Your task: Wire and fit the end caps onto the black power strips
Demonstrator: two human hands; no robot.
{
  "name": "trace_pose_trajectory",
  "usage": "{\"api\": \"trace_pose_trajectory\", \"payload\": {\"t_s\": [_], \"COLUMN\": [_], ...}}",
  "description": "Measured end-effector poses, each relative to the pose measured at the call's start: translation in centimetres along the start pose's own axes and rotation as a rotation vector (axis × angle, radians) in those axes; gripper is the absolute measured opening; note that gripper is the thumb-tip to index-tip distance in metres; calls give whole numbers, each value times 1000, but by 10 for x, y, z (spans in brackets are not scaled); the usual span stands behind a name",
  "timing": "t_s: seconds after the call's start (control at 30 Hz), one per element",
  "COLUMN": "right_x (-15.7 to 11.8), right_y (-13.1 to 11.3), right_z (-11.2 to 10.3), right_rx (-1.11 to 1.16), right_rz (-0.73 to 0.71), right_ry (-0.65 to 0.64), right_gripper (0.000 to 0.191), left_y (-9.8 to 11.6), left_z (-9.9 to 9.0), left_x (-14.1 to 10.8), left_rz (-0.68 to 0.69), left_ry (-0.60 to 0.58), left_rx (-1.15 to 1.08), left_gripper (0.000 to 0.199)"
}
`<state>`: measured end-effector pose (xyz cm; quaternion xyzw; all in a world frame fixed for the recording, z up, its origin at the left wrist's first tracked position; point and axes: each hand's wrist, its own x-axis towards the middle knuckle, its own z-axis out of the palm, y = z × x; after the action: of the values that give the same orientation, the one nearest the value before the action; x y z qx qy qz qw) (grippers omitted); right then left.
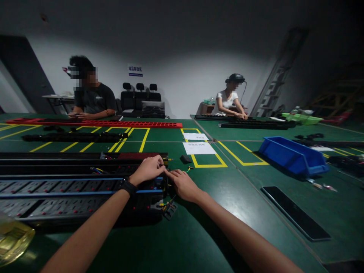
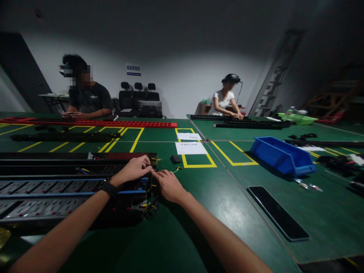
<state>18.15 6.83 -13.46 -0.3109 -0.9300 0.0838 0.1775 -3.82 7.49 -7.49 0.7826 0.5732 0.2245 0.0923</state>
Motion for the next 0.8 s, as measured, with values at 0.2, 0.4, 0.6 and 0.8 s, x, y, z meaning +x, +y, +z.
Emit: {"api": "trace_pose_trajectory", "payload": {"t_s": [0.2,0.4,0.6,0.8], "right_x": [-1,-3,-3,-2], "right_y": [3,1,4,4], "right_z": [4,4,6,8], "right_rx": [29,49,55,70], "right_rz": [20,16,20,18], "right_ry": [17,42,53,69], "right_gripper": [72,63,45,45], "left_y": [5,24,35,34], "left_z": [0,-11,-13,-11], "left_x": [-3,-10,-13,-14], "left_rz": [85,365,515,511], "left_ry": [38,58,62,69], "left_rx": [178,630,736,770], "left_gripper": [20,26,20,25]}}
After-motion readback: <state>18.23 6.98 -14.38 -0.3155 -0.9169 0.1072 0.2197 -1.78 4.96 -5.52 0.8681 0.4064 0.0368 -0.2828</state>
